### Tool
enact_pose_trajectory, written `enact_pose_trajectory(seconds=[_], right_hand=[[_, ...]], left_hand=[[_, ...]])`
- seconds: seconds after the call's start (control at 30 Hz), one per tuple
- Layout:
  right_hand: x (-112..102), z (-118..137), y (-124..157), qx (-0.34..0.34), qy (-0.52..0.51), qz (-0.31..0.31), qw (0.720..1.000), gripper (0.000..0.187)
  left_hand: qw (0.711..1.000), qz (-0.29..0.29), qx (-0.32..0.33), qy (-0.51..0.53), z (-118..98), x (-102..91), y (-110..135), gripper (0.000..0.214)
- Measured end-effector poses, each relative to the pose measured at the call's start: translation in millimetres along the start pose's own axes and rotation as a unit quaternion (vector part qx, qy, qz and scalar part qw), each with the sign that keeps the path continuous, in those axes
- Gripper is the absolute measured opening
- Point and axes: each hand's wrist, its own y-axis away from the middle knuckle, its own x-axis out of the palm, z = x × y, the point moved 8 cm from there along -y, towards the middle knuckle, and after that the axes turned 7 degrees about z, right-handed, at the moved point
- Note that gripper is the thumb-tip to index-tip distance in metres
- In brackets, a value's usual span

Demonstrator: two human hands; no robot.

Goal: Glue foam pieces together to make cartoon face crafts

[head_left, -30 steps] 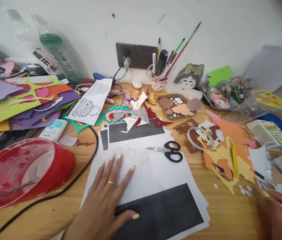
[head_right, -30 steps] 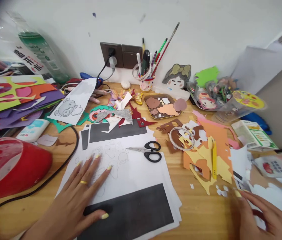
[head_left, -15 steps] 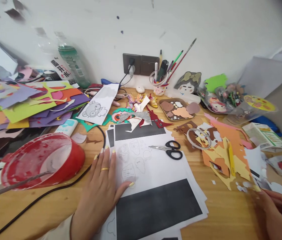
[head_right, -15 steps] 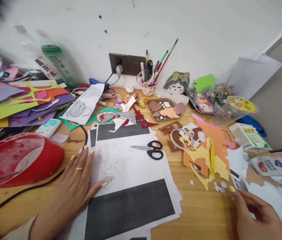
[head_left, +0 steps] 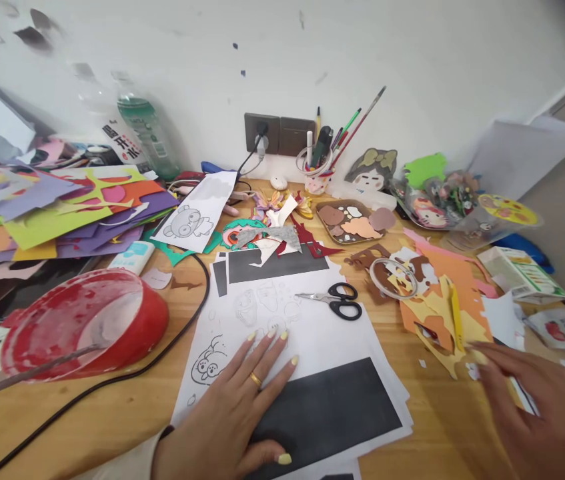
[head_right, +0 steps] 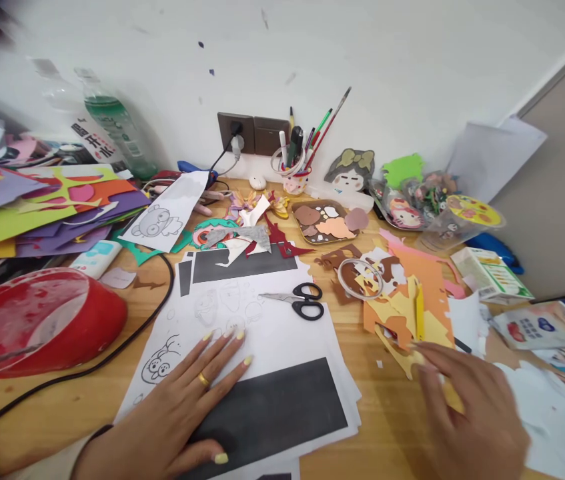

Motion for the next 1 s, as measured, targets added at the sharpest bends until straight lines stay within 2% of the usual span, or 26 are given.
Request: enact_pose_trajectory(seconds=[0.07,0.1,0.17,0.23,0.3,0.4,0.57,0.63,0.7,0.73,0.8,0.9,0.97,1.0], right_hand=[[7,47,-27,-0.118,-0.045,0.054,0.99,0.016],[11,66,-38,-0.163,-0.058,0.062,0.983,0.019],[32,95,-53,-0.228,-0.065,0.108,0.965,0.026],[59,113,-62,-0.265,-0.056,0.171,0.947,0.036],[80,121,-66,-0.279,-0.04,0.212,0.936,0.043],[93,122,-69,-0.27,-0.024,0.229,0.935,0.039],[89,102,-75,-0.181,0.052,0.184,0.965,0.032],[86,92,-76,-0.133,0.089,0.164,0.973,0.034],[82,89,-76,-0.113,0.104,0.144,0.978,0.037],[81,92,-74,-0.125,0.099,0.138,0.977,0.04],[81,111,-66,-0.202,0.065,0.143,0.967,0.046],[84,145,-47,-0.338,0.001,0.191,0.922,0.056],[88,156,-40,-0.364,-0.022,0.226,0.903,0.061],[91,156,-40,-0.356,-0.028,0.237,0.903,0.062]], left_hand=[[1.0,0.017,-0.001,0.015,1,3.6,0,0.068],[1.0,0.022,-0.001,0.021,1,4.9,0,0.068],[0.999,0.029,-0.001,0.028,1,7.1,-1,0.068],[0.999,0.028,0.002,0.031,1,8.2,-1,0.068],[0.999,0.025,0.003,0.034,0,8.9,0,0.069],[0.999,0.025,0.0,0.036,1,9.1,0,0.068],[0.999,0.025,0.001,0.038,2,7.2,-1,0.068],[0.999,0.025,0.001,0.04,1,7.6,0,0.068],[0.999,0.026,0.002,0.043,1,8.8,0,0.068],[0.999,0.028,0.002,0.045,1,9.7,0,0.068],[0.998,0.03,0.004,0.05,1,10.8,0,0.069],[0.998,0.035,0.004,0.056,1,11.6,0,0.069],[0.998,0.038,-0.002,0.057,1,11.9,1,0.068],[0.998,0.038,-0.005,0.056,1,11.9,1,0.068]])
